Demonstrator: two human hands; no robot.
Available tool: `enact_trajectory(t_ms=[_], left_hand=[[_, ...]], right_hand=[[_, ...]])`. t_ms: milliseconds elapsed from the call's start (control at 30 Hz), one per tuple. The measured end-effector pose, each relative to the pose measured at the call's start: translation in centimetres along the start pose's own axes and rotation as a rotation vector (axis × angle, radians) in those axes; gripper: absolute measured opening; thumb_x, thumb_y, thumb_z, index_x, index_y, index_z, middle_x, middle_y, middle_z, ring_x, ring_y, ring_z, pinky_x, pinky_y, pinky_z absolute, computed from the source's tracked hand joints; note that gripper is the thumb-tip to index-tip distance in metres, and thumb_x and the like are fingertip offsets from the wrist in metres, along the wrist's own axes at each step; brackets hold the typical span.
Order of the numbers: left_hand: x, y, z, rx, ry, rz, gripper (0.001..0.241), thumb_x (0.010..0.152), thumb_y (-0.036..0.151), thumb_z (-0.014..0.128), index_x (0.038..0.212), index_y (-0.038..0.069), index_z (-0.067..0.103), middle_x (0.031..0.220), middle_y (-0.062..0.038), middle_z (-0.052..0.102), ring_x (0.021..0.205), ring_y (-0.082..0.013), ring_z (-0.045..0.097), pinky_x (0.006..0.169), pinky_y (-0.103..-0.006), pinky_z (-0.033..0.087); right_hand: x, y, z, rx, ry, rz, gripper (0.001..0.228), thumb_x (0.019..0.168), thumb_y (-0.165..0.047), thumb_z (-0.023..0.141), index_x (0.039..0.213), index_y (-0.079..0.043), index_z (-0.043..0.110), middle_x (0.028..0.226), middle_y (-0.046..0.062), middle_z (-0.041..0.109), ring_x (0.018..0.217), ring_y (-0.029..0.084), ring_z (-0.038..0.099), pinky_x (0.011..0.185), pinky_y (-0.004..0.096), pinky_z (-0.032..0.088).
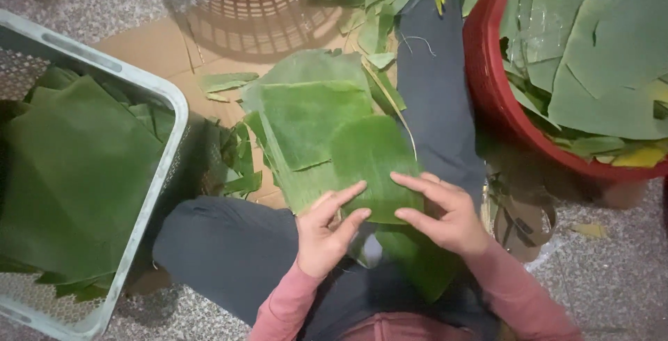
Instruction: Sorting and stacking cut banana leaf pieces into a neat pile while sitting on the floor.
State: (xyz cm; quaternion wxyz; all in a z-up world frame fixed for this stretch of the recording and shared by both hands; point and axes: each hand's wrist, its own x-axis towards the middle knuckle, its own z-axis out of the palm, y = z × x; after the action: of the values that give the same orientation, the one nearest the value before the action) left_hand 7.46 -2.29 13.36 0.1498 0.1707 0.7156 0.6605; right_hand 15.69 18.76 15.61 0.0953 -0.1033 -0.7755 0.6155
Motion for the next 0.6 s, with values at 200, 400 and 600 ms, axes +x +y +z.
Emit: enact_trajectory(t_ms=[200,400,600], left_hand=[[0.8,0.6,-0.2,0.134,0.059,0.167,0.024,0.078,0.004,0.086,0.101,0.01,0.084,0.075,-0.004,0.076,0.064,-0.0191,0.072,0.076,-0.033,0.057],[5.7,-1.7,-3.5,0.562,0.228,0.732,0.019,0.09,0.013,0.077,0.105,0.021,0.084,0.108,-0.016,0.072,0.101,-0.0329,0.072,0.112,-0.0493,0.049],[7.1,-9.6,-5.8,0.999,0.096,0.79,0.018,0.097,0.005,0.066,0.107,0.015,0.078,0.135,-0.016,0.068,0.132,-0.0367,0.059,0.119,-0.0701,0.022]], right_hand=[[1.0,0.0,0.9,-0.197,0.03,-0.22,0.024,0.083,-0.006,0.078,0.105,-0.012,0.085,0.075,0.003,0.062,0.059,0.014,0.054,0.058,0.027,0.051],[7.2,1.6,2.5,-0.695,0.147,-0.791,0.027,0.095,-0.011,0.065,0.114,-0.023,0.081,0.13,0.016,0.066,0.086,0.024,0.068,0.075,0.034,0.057],[10.0,12.1,7.4,-0.927,0.104,-0.973,0.018,0.103,-0.015,0.059,0.108,-0.016,0.076,0.119,0.008,0.073,0.069,0.017,0.058,0.059,0.029,0.046]])
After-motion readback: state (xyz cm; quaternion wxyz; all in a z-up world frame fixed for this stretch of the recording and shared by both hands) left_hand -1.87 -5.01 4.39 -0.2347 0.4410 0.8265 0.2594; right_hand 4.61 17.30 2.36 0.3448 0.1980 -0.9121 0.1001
